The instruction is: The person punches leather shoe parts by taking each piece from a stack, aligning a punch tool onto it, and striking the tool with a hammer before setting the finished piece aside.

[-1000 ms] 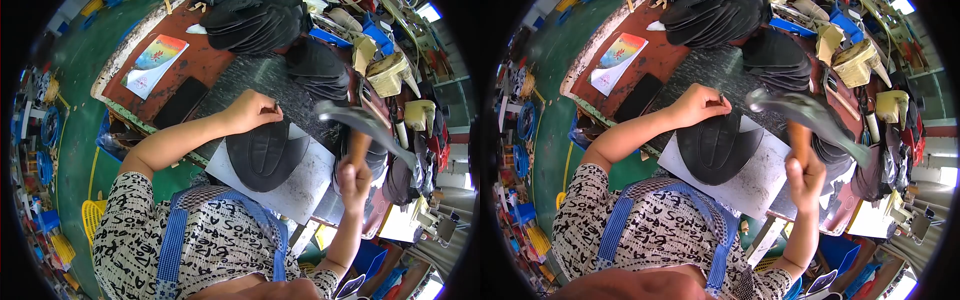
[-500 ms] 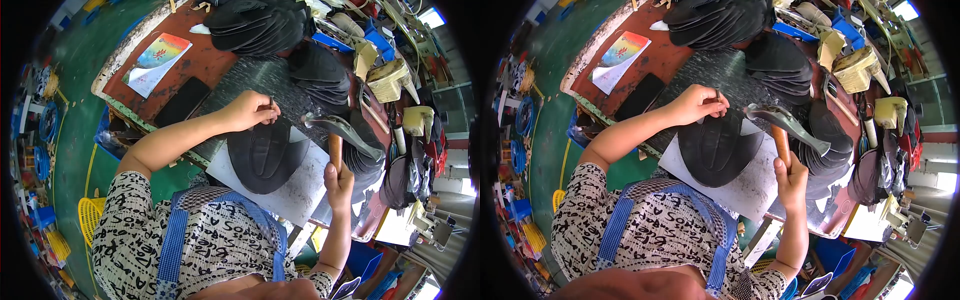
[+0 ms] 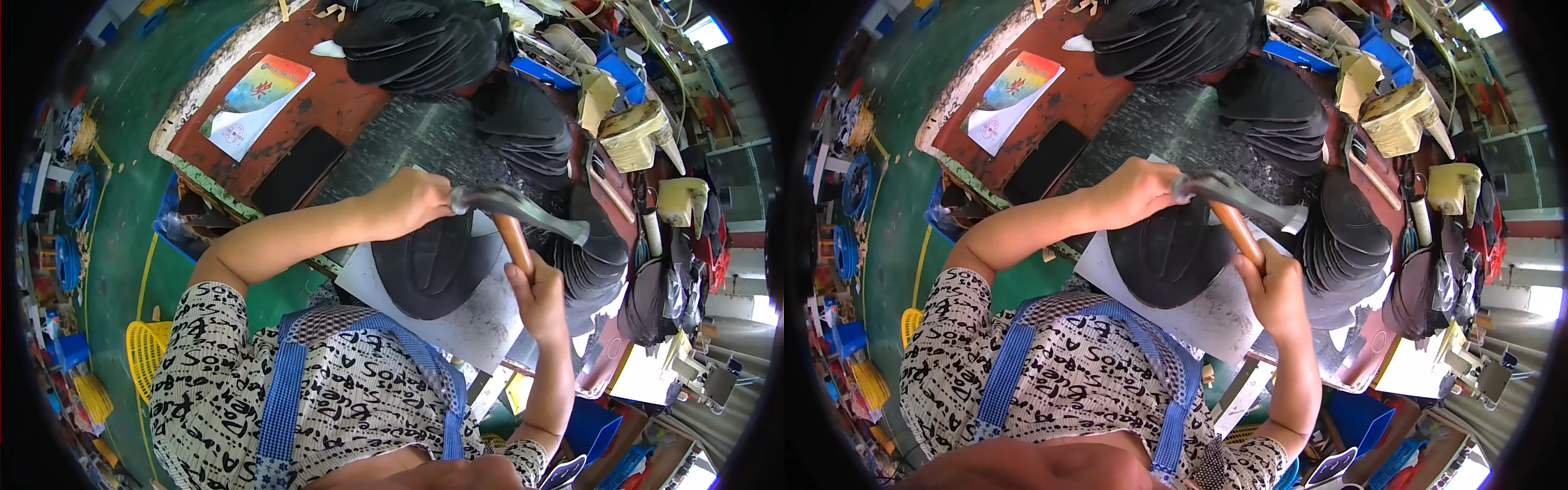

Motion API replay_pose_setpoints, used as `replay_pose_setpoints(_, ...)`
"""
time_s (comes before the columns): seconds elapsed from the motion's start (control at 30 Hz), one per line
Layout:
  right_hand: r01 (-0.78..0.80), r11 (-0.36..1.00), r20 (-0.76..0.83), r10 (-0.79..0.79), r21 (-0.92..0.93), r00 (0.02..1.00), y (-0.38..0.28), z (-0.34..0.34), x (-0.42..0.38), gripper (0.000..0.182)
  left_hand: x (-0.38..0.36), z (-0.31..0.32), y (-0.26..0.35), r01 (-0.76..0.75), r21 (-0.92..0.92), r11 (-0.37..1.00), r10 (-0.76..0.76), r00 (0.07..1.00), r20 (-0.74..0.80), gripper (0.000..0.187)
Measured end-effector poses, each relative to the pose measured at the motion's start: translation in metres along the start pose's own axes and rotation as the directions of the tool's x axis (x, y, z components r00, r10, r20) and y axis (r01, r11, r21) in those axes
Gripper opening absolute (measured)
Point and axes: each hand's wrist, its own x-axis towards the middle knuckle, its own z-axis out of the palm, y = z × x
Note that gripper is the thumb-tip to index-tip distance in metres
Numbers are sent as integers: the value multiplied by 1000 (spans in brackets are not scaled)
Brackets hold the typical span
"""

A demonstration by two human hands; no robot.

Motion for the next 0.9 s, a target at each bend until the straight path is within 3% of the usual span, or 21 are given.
replay_pose_setpoints(0.03, -20, 1000, -8, 19, -14, 1000, -1, 0, -2, 20, 4, -4, -7, 44, 41, 998, -45, 999, 19, 9)
replay_pose_setpoints(0.07, -34, 999, -18, 33, -31, 999, 0, 0, -1, 19, 9, -6, -10, 265, -357, 896, -258, 964, 68, 14)
replay_pose_setpoints(0.1, -48, 998, -20, 47, -49, 999, 0, -1, 0, 19, 17, -4, -24, 358, -554, 752, -383, 921, 76, 16)
replay_pose_setpoints(0.13, 94, 991, -32, -97, -94, 995, 12, 5, 5, 19, 30, -2, -41, 417, -721, 554, -494, 861, 118, 17)
replay_pose_setpoints(0.2, 325, 925, -56, -341, -195, 938, 22, 15, 19, 24, 75, -9, -56, 280, -300, 912, -326, 939, -114, 23)
replay_pose_setpoints(0.23, 422, 860, -42, -452, -288, 891, 24, 20, 26, 27, 100, -7, -60, 129, -99, 987, -147, 969, -197, 24)
replay_pose_setpoints(0.27, 449, 837, -26, -480, -313, 877, 23, 26, 30, 25, 125, -3, -62, -22, 114, 993, 49, 969, -244, 26)
replay_pose_setpoints(0.33, 440, 840, -16, -468, -317, 883, 21, 29, 34, 24, 164, 30, -79, -236, 319, 918, 340, 882, -326, 28)
replay_pose_setpoints(0.37, 449, 825, -31, -488, -344, 872, 20, 30, 35, 26, 176, 43, -82, -253, 376, 891, 381, 867, -321, 24)
replay_pose_setpoints(0.4, 440, 842, 8, -461, -312, 887, 19, 27, 33, 27, 188, 58, -88, -109, 466, 878, 187, 974, -125, 20)
replay_pose_setpoints(0.47, 348, 910, 2, -357, -225, 934, 8, 8, 18, 25, 189, 57, -76, -78, 409, 909, 160, 973, -169, 17)
replay_pose_setpoints(0.53, 398, 891, -199, -440, -219, 875, 26, -21, 11, 32, 187, 43, -81, -196, 343, 919, 281, 934, -219, 17)
replay_pose_setpoints(0.57, 271, 925, -264, -341, -268, 902, 38, -42, 6, 26, 177, 37, -82, -244, 307, 920, 325, 912, -249, 16)
replay_pose_setpoints(0.63, 19, 984, -369, -84, -176, 926, 56, -88, -4, 10, 151, -3, -48, -263, 154, 953, 301, 892, -338, 18)
replay_pose_setpoints(0.67, -26, 971, -417, -77, -237, 906, 84, -111, -7, 18, 131, -22, -27, -296, 143, 944, 327, 890, -317, 12)
replay_pose_setpoints(0.7, -144, 981, -445, 72, -130, 892, 91, -126, -10, 19, 106, -36, -8, -353, 73, 933, 359, 896, -260, 7)
replay_pose_setpoints(0.73, -166, 975, -459, 80, -149, 885, 121, -141, -14, 19, 77, -48, 8, -403, 37, 915, 404, 906, -126, 9)
replay_pose_setpoints(0.8, -269, 929, -471, 124, -254, 873, 146, -156, -20, 21, 21, -60, 32, -349, -156, 924, 377, 898, 228, 14)
replay_pose_setpoints(0.83, -139, 876, -505, -131, -462, 853, 152, -156, -21, 20, -5, -54, 31, -332, -167, 928, 372, 848, 378, 13)
replay_pose_setpoints(0.87, -94, 788, -497, -287, -609, 819, 151, -152, -23, 19, -26, -51, 35, -191, -125, 974, 228, 783, 578, 12)
replay_pose_setpoints(0.9, -80, 669, -476, -435, -739, 764, 150, -148, -26, 20, -47, -40, 22, -187, -80, 979, 197, 773, 603, 9)
